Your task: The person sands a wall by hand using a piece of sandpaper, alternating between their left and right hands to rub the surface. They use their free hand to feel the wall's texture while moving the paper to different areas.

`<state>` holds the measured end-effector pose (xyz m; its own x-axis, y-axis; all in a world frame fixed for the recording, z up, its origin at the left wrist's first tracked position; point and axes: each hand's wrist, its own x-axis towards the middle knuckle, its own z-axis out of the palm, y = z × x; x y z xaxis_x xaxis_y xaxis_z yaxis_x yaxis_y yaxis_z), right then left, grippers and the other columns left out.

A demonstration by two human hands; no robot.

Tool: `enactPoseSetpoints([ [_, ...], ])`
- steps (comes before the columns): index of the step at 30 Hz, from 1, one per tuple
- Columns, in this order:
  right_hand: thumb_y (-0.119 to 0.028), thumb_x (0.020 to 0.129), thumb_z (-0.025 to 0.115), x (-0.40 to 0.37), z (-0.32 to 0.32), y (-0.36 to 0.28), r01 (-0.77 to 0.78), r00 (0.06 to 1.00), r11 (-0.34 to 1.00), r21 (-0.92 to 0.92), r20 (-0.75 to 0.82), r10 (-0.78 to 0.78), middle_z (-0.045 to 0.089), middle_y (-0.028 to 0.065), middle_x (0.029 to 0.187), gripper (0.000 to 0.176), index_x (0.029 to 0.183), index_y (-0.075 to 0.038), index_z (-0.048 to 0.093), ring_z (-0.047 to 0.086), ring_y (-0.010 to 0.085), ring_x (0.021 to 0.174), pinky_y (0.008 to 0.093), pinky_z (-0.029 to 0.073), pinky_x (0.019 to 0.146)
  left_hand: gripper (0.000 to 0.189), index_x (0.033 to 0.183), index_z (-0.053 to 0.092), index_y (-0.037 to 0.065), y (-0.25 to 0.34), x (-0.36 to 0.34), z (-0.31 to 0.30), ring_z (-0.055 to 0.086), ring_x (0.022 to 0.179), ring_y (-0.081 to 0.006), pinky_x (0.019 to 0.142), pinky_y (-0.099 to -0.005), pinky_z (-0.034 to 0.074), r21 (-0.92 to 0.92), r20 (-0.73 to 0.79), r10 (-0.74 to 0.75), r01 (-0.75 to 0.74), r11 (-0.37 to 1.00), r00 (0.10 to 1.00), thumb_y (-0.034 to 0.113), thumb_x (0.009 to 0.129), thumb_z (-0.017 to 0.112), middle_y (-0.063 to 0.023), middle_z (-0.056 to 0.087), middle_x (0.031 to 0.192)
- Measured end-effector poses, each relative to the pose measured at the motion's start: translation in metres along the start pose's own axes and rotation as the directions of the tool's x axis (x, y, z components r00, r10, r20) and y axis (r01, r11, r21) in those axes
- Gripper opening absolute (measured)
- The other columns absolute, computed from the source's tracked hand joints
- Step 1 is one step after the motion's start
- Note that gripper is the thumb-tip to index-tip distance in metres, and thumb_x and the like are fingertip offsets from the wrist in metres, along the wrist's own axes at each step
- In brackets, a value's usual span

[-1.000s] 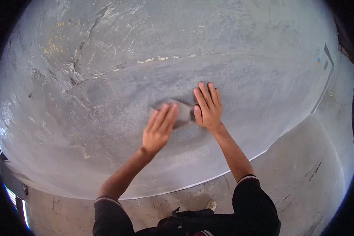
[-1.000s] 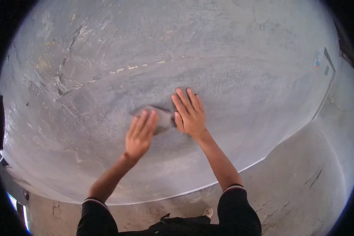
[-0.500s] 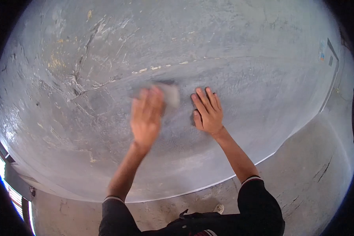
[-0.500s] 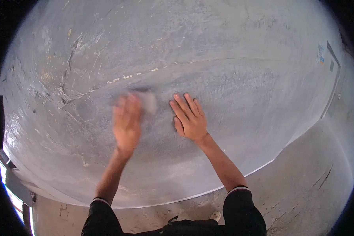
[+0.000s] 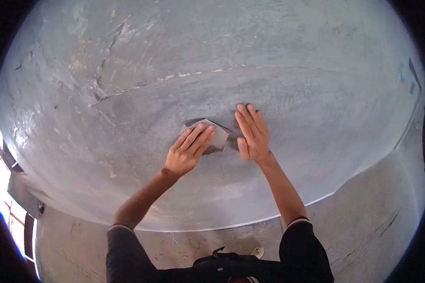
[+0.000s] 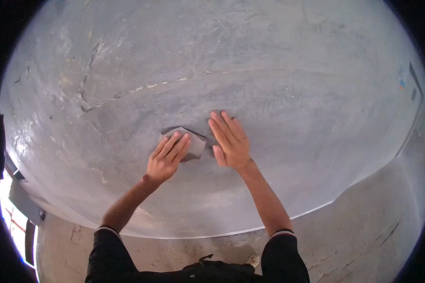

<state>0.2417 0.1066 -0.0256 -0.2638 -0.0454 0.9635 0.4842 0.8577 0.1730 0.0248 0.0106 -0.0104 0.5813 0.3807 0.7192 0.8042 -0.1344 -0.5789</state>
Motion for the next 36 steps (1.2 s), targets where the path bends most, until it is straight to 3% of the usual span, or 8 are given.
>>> enactPoseSetpoints([
  [3,-0.028,0.094,0.026,0.0,0.001,0.002,0.022,1.0,1.0,-0.01,0.006,-0.022,0.049,0.0088,0.135,0.05,0.129,-0.002,0.05,0.037,0.0254,0.132,0.0393,0.023,0.111,0.046,0.128,0.052,0.007,-0.015,0.013,-0.003,0.038,0.131,-0.0241,0.107,-0.0421,0.034,-0.069,-0.06,-0.048,0.043,0.997,0.997,-0.001,0.083,0.053,-0.0056,0.043,0.14],
  [5,-0.028,0.094,0.027,-0.001,0.004,0.005,0.024,1.0,0.999,-0.029,-0.011,-0.024,0.049,0.0088,0.135,0.05,0.129,-0.003,0.05,0.037,0.0253,0.132,0.0397,0.023,0.111,0.048,0.129,0.051,0.009,-0.027,0.041,-0.023,0.038,0.131,-0.023,0.107,-0.0413,0.034,0.068,-0.141,-0.404,0.416,0.907,0.904,-0.001,0.082,0.053,-0.0035,0.044,0.14],
  [10,-0.024,0.091,0.035,0.002,-0.008,0.011,0.049,0.998,0.997,0.055,0.035,-0.05,0.049,0.008,0.136,0.045,0.128,-0.004,0.051,0.038,0.0246,0.132,0.0388,0.025,0.11,0.047,0.13,0.05,0.009,0.03,-0.005,0.014,0.036,0.132,-0.0225,0.109,-0.0412,0.032,-0.064,0.009,-0.011,0.012,0.998,1.0,0.003,0.083,0.054,-0.0062,0.042,0.141],
  [17,-0.013,0.087,0.043,-0.001,-0.019,0.041,0.259,0.964,0.963,-0.077,0.084,-0.253,0.052,0.0017,0.133,0.041,0.125,-0.008,0.055,0.042,0.018,0.129,0.0357,0.031,0.108,0.044,0.129,0.051,0.009,-0.013,0.048,-0.01,0.035,0.132,-0.0258,0.108,-0.0426,0.032,-0.009,-0.199,-0.445,0.452,0.892,0.873,0.002,0.085,0.054,-0.0052,0.041,0.141],
  [21,-0.012,0.086,0.043,-0.005,-0.017,0.043,0.221,0.975,0.975,-0.025,0.034,-0.22,0.053,0.0018,0.132,0.04,0.124,-0.009,0.056,0.043,0.018,0.128,0.0351,0.031,0.108,0.044,0.128,0.053,0.013,0.046,-0.009,0.018,0.037,0.132,-0.0234,0.107,-0.0423,0.033,-0.082,0.102,0.024,-0.016,0.997,0.994,0.007,0.085,0.057,-0.0026,0.044,0.139],
  [27,-0.012,0.084,0.045,-0.006,-0.014,0.045,0.182,0.983,0.983,-0.007,0.007,-0.182,0.054,0.0017,0.131,0.039,0.121,-0.009,0.059,0.045,0.0188,0.127,0.0349,0.031,0.108,0.05,0.129,0.051,0.011,0.003,0.059,-0.016,0.037,0.131,-0.0242,0.106,-0.0422,0.036,0.05,-0.129,-0.457,0.466,0.883,0.88,0.004,0.081,0.059,-0.0026,0.044,0.139],
  [32,-0.012,0.083,0.044,-0.005,-0.017,0.044,0.151,0.989,0.988,-0.041,0.019,-0.15,0.054,0.0005,0.131,0.039,0.118,-0.011,0.061,0.044,0.0175,0.128,0.0344,0.029,0.11,0.052,0.13,0.051,0.012,0.06,0.004,0.023,0.036,0.132,-0.0223,0.108,-0.0414,0.034,-0.08,0.103,-0.081,0.089,0.993,0.991,0.004,0.079,0.061,-0.0026,0.043,0.14],
  [36,-0.012,0.082,0.044,-0.004,-0.016,0.043,0.141,0.99,0.987,-0.075,0.008,-0.141,0.055,-0.0001,0.13,0.04,0.118,-0.011,0.061,0.043,0.0171,0.128,0.0348,0.028,0.11,0.049,0.129,0.051,0.01,0.006,0.038,0.001,0.036,0.132,-0.0254,0.108,-0.0429,0.033,0.131,-0.075,-0.282,0.289,0.948,0.957,-0.002,0.082,0.054,-0.005,0.042,0.141],
])
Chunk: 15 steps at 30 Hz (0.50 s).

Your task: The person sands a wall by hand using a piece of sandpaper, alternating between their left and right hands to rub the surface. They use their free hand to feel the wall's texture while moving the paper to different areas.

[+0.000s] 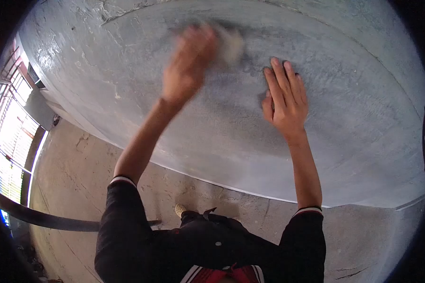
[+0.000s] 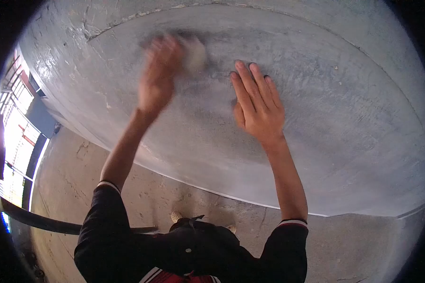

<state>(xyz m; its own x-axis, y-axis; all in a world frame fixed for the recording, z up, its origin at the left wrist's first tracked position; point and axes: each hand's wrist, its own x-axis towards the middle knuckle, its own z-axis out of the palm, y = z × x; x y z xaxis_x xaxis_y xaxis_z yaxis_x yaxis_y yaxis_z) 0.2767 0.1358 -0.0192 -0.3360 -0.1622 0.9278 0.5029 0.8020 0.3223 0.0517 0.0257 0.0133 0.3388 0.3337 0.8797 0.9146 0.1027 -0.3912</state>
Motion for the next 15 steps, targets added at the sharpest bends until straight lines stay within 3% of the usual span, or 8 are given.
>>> enactPoseSetpoints([
  [1,-0.012,0.082,0.044,0.0,0.001,0.0,-0.007,1.0,1.0,0.007,0.0,0.007,0.055,-0.0003,0.13,0.04,0.118,-0.011,0.061,0.043,0.0171,0.128,0.0347,0.028,0.11,0.051,0.129,0.05,0.007,-0.018,0.023,-0.001,0.035,0.132,-0.027,0.108,-0.0438,0.033,-0.151,-0.201,-0.131,0.101,0.983,0.971,-0.008,0.081,0.051,-0.0063,0.041,0.141],
  [3,-0.012,0.082,0.044,0.0,0.0,-0.001,-0.012,1.0,1.0,0.016,0.002,0.012,0.055,-0.0006,0.13,0.04,0.118,-0.011,0.061,0.043,0.017,0.128,0.0347,0.027,0.11,0.052,0.13,0.049,0.009,-0.013,0.022,-0.001,0.035,0.133,-0.0252,0.107,-0.0415,0.036,-0.086,-0.117,-0.088,0.078,0.993,0.989,-0.007,0.081,0.053,-0.005,0.042,0.14],
  [6,-0.013,0.083,0.043,-0.001,-0.001,-0.002,-0.02,1.0,1.0,0.014,0.0,0.02,0.055,-0.0009,0.13,0.04,0.118,-0.012,0.061,0.043,0.0171,0.128,0.0346,0.027,0.111,0.05,0.133,0.047,0.016,0.021,-0.035,0.005,0.035,0.133,-0.0207,0.107,-0.0385,0.036,-0.249,0.098,0.264,-0.233,0.94,0.96,0.004,0.084,0.055,-0.0004,0.04,0.142],
  [9,-0.014,0.084,0.043,0.0,-0.003,-0.002,-0.02,1.0,1.0,0.001,0.008,0.02,0.055,-0.0006,0.13,0.039,0.117,-0.012,0.062,0.043,0.0173,0.128,0.035,0.028,0.11,0.046,0.13,0.051,0.014,0.003,-0.035,0.006,0.039,0.13,-0.0225,0.11,-0.0426,0.029,-0.272,0.14,0.375,-0.328,0.905,0.917,0.0,0.086,0.052,-0.0043,0.045,0.139],
  [10,-0.014,0.084,0.043,0.0,-0.004,-0.002,-0.019,1.0,1.0,0.013,0.017,0.019,0.055,-0.0004,0.13,0.039,0.118,-0.012,0.061,0.043,0.0173,0.128,0.0352,0.028,0.11,0.046,0.13,0.05,0.011,-0.008,-0.015,-0.005,0.038,0.131,-0.0231,0.111,-0.0409,0.029,-0.108,0.166,0.276,-0.26,0.959,0.947,-0.002,0.086,0.05,-0.0049,0.044,0.139],
  [11,-0.014,0.084,0.043,0.001,-0.004,-0.001,-0.017,1.0,0.999,0.028,0.026,0.017,0.054,-0.0002,0.131,0.039,0.119,-0.012,0.061,0.043,0.0173,0.128,0.0354,0.029,0.109,0.046,0.132,0.047,0.009,-0.022,0.006,-0.005,0.035,0.133,-0.0236,0.111,-0.0402,0.028,-0.153,-0.009,0.097,-0.097,0.983,0.995,-0.002,0.087,0.048,-0.006,0.042,0.141],
  [13,-0.014,0.085,0.043,0.001,-0.002,-0.002,-0.027,1.0,0.999,0.034,0.014,0.026,0.054,-0.0001,0.131,0.038,0.119,-0.012,0.061,0.043,0.0172,0.128,0.0355,0.029,0.109,0.046,0.133,0.046,0.007,-0.021,0.029,-0.013,0.034,0.133,-0.0243,0.111,-0.0403,0.027,-0.193,-0.083,-0.059,0.042,0.98,0.995,-0.002,0.088,0.046,-0.0074,0.041,0.141],
  [15,-0.014,0.085,0.043,0.001,-0.003,-0.002,-0.027,1.0,0.998,0.054,0.007,0.026,0.054,-0.0001,0.131,0.038,0.12,-0.012,0.06,0.042,0.0172,0.129,0.0357,0.029,0.109,0.045,0.132,0.047,0.009,0.004,-0.01,0.0,0.036,0.132,-0.0244,0.111,-0.0403,0.028,-0.27,0.143,0.052,-0.012,0.963,0.988,-0.002,0.088,0.047,-0.0069,0.041,0.141],
])
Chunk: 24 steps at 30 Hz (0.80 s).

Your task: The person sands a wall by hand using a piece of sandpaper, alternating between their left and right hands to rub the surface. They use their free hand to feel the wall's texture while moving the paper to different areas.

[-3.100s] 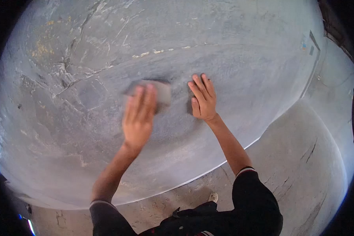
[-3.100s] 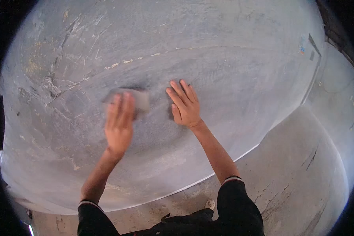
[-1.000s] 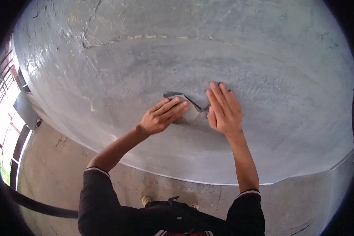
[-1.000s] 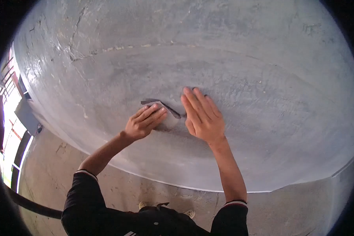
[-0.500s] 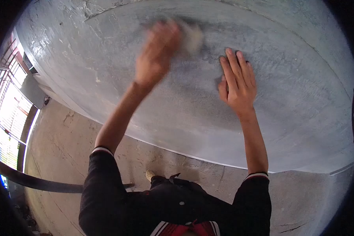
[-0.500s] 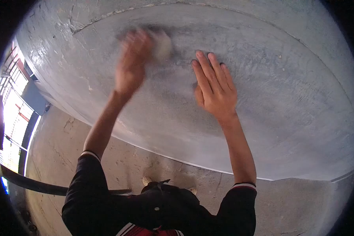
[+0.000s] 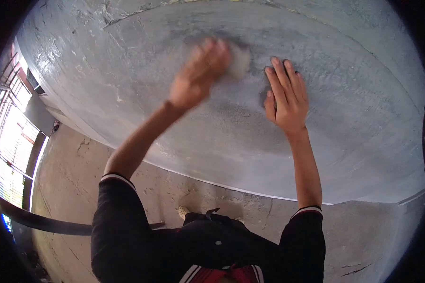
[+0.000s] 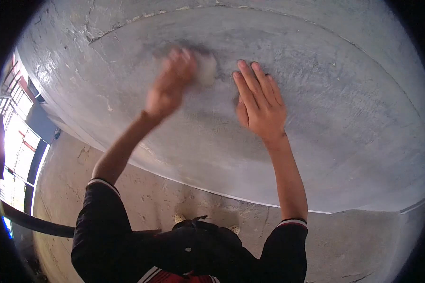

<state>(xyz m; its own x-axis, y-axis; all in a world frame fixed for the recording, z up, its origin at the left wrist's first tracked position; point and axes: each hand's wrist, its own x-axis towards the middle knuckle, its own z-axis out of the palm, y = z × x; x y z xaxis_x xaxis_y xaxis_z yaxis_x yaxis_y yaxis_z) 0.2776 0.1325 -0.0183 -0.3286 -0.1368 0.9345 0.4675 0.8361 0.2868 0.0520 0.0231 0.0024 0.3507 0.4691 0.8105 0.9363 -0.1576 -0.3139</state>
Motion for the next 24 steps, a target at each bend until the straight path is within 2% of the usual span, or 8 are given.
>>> enactPoseSetpoints([
  [2,-0.014,0.086,0.044,-0.001,-0.002,0.0,-0.007,1.0,1.0,0.006,0.022,0.007,0.053,-0.0003,0.132,0.039,0.121,-0.012,0.059,0.042,0.0176,0.129,0.0356,0.028,0.109,0.053,0.134,0.046,0.014,0.034,-0.035,0.017,0.036,0.132,-0.0216,0.108,-0.0421,0.034,0.027,0.072,0.08,-0.082,0.996,0.994,-0.003,0.085,0.051,-0.003,0.039,0.143],
  [5,-0.014,0.086,0.045,-0.002,-0.004,0.003,0.02,0.999,1.0,0.017,0.026,-0.02,0.053,0.0002,0.132,0.039,0.123,-0.012,0.058,0.042,0.0183,0.129,0.0357,0.029,0.109,0.052,0.133,0.047,0.013,0.016,-0.002,0.011,0.035,0.133,-0.0227,0.108,-0.0418,0.034,0.052,-0.074,0.069,-0.065,0.997,0.995,-0.003,0.084,0.052,-0.0046,0.039,0.143],
  [7,-0.014,0.086,0.045,-0.001,-0.001,0.003,0.017,1.0,1.0,0.018,0.006,-0.017,0.053,0.0005,0.132,0.04,0.124,-0.011,0.057,0.042,0.0186,0.129,0.0357,0.029,0.109,0.049,0.132,0.048,0.01,0.009,0.042,-0.016,0.035,0.133,-0.0259,0.109,-0.0416,0.032,-0.011,-0.324,-0.167,0.172,0.985,0.931,-0.005,0.086,0.051,-0.0081,0.039,0.142],
  [12,-0.015,0.086,0.045,-0.002,-0.005,0.001,0.008,1.0,0.999,0.047,0.008,-0.009,0.053,0.0007,0.132,0.038,0.122,-0.012,0.058,0.042,0.0189,0.129,0.0358,0.03,0.108,0.048,0.131,0.049,0.006,0.06,-0.031,0.025,0.034,0.133,-0.0271,0.106,-0.0433,0.036,0.04,-0.03,-0.102,0.104,0.994,0.994,-0.003,0.084,0.051,-0.0078,0.038,0.143],
  [14,-0.016,0.086,0.045,0.0,-0.006,0.002,0.004,0.999,1.0,0.022,0.044,-0.005,0.054,0.0007,0.131,0.037,0.12,-0.012,0.06,0.043,0.0192,0.128,0.0361,0.032,0.107,0.048,0.13,0.049,0.005,0.051,-0.03,0.029,0.036,0.132,-0.0278,0.105,-0.0437,0.037,0.083,-0.089,-0.038,0.046,0.996,0.995,-0.004,0.083,0.051,-0.0082,0.039,0.142],
  [20,-0.016,0.085,0.046,-0.003,0.002,0.004,0.007,1.0,0.999,0.053,-0.025,-0.006,0.056,0.0012,0.129,0.035,0.117,-0.013,0.062,0.045,0.0195,0.127,0.0373,0.034,0.105,0.05,0.13,0.049,0.004,0.041,0.034,0.015,0.038,0.13,-0.0279,0.102,-0.0442,0.039,0.014,-0.355,-0.163,0.18,0.984,0.92,-0.004,0.081,0.053,-0.0095,0.042,0.14],
  [22,-0.016,0.085,0.046,-0.005,0.003,0.007,0.014,1.0,0.998,0.061,-0.026,-0.012,0.057,0.001,0.128,0.035,0.116,-0.013,0.063,0.045,0.0194,0.127,0.0373,0.034,0.104,0.05,0.13,0.049,0.004,0.058,-0.006,0.039,0.039,0.13,-0.0268,0.103,-0.0431,0.039,0.054,-0.289,-0.129,0.151,0.987,0.949,-0.004,0.081,0.053,-0.0095,0.042,0.14],
  [24,-0.016,0.085,0.046,-0.007,0.002,0.006,0.015,0.999,0.998,0.063,-0.037,-0.013,0.057,0.0008,0.127,0.034,0.115,-0.013,0.063,0.046,0.0193,0.126,0.0372,0.035,0.104,0.051,0.131,0.049,0.006,0.075,-0.032,0.047,0.04,0.13,-0.0258,0.102,-0.0412,0.04,0.079,-0.094,-0.077,0.085,0.993,0.993,-0.005,0.081,0.052,-0.0091,0.043,0.14],
])
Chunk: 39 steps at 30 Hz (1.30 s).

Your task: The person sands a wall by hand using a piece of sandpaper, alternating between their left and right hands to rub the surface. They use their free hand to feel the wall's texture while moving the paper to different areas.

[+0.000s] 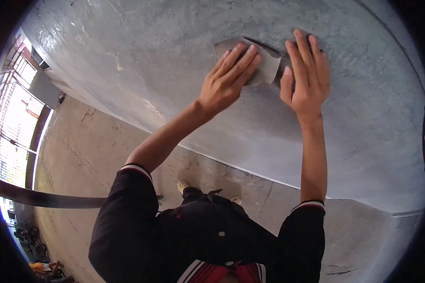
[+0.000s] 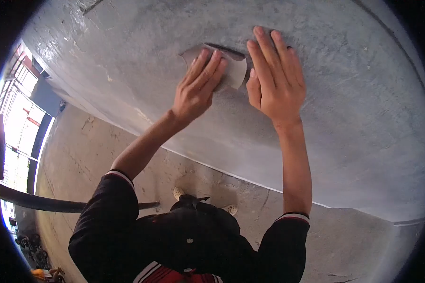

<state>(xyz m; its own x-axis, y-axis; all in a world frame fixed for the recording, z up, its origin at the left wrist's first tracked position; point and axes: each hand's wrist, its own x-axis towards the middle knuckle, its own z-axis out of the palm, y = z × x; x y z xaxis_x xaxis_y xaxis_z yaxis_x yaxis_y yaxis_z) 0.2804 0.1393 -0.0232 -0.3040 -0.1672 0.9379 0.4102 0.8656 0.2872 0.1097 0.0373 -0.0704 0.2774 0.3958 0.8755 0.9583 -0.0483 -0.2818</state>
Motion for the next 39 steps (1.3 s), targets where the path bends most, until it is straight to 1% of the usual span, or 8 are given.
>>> enactPoseSetpoints([
  [7,-0.017,0.087,0.045,0.001,0.002,0.002,0.003,1.0,1.0,-0.002,-0.008,-0.003,0.058,0.0055,0.127,0.034,0.116,-0.008,0.062,0.047,0.0234,0.125,0.039,0.035,0.103,0.059,0.135,0.044,0.006,-0.051,0.075,-0.026,0.034,0.133,-0.029,0.109,-0.0443,0.03,-0.081,-0.272,-0.117,0.098,0.992,0.955,-0.015,0.079,0.046,-0.0126,0.04,0.141],
  [11,-0.018,0.087,0.043,0.002,-0.003,0.003,-0.017,1.0,0.999,0.032,0.007,0.017,0.058,0.0048,0.126,0.035,0.114,-0.009,0.063,0.047,0.0235,0.125,0.0373,0.033,0.105,0.044,0.126,0.054,0.007,-0.003,-0.011,-0.002,0.038,0.13,-0.0289,0.104,-0.0409,0.038,-0.027,0.038,-0.057,0.058,0.998,0.998,-0.005,0.083,0.05,-0.0102,0.043,0.139],
  [18,-0.02,0.088,0.041,0.001,-0.003,0.002,-0.018,1.0,1.0,0.024,0.02,0.018,0.058,0.0068,0.126,0.038,0.118,-0.007,0.06,0.047,0.0248,0.125,0.0384,0.03,0.107,0.048,0.128,0.051,0.003,-0.03,0.073,-0.033,0.036,0.131,-0.0314,0.104,-0.0413,0.038,-0.026,-0.187,-0.178,0.176,0.984,0.966,-0.004,0.081,0.055,-0.0121,0.041,0.14],
  [22,-0.02,0.088,0.041,0.001,-0.005,0.002,-0.004,1.0,1.0,0.018,0.009,0.004,0.058,0.0068,0.126,0.036,0.115,-0.007,0.062,0.047,0.0243,0.126,0.0383,0.031,0.106,0.049,0.128,0.051,0.003,-0.007,0.027,-0.02,0.035,0.132,-0.0304,0.106,-0.0401,0.037,-0.016,-0.012,-0.002,0.001,1.0,1.0,-0.007,0.079,0.053,-0.011,0.043,0.139],
  [28,-0.02,0.089,0.04,0.002,-0.005,0.001,-0.013,1.0,1.0,0.02,0.022,0.013,0.058,0.0071,0.125,0.036,0.113,-0.006,0.063,0.046,0.0247,0.126,0.0384,0.032,0.106,0.05,0.13,0.047,0.001,-0.029,0.086,-0.036,0.034,0.132,-0.0331,0.108,-0.042,0.034,-0.059,-0.212,-0.149,0.139,0.989,0.966,-0.01,0.081,0.048,-0.015,0.041,0.139],
  [32,-0.021,0.089,0.039,0.002,-0.006,0.003,-0.007,1.0,0.999,0.039,0.02,0.006,0.058,0.0077,0.125,0.037,0.11,-0.005,0.064,0.046,0.025,0.126,0.0394,0.031,0.106,0.043,0.126,0.053,0.002,-0.004,0.009,-0.008,0.037,0.131,-0.0289,0.105,-0.0392,0.038,-0.022,0.039,0.024,-0.023,0.999,0.999,-0.006,0.084,0.048,-0.0119,0.042,0.139],
  [36,-0.022,0.09,0.037,0.002,-0.004,0.002,-0.01,1.0,1.0,0.026,0.016,0.01,0.058,0.0089,0.126,0.039,0.114,-0.004,0.062,0.045,0.0258,0.127,0.0399,0.03,0.107,0.046,0.129,0.049,0.005,-0.042,0.096,-0.043,0.038,0.13,-0.028,0.105,-0.0406,0.037,-0.028,-0.229,-0.16,0.158,0.987,0.96,-0.002,0.084,0.051,-0.0093,0.044,0.138],
  [39,-0.023,0.09,0.036,0.0,-0.007,0.003,-0.025,0.999,0.999,0.041,0.029,0.024,0.057,0.0095,0.126,0.041,0.116,-0.004,0.061,0.044,0.026,0.127,0.0394,0.028,0.108,0.046,0.129,0.05,0.006,-0.029,0.057,-0.027,0.037,0.131,-0.0264,0.106,-0.041,0.036,-0.085,-0.04,-0.032,0.028,0.996,0.999,-0.002,0.084,0.052,-0.0091,0.043,0.139],
])
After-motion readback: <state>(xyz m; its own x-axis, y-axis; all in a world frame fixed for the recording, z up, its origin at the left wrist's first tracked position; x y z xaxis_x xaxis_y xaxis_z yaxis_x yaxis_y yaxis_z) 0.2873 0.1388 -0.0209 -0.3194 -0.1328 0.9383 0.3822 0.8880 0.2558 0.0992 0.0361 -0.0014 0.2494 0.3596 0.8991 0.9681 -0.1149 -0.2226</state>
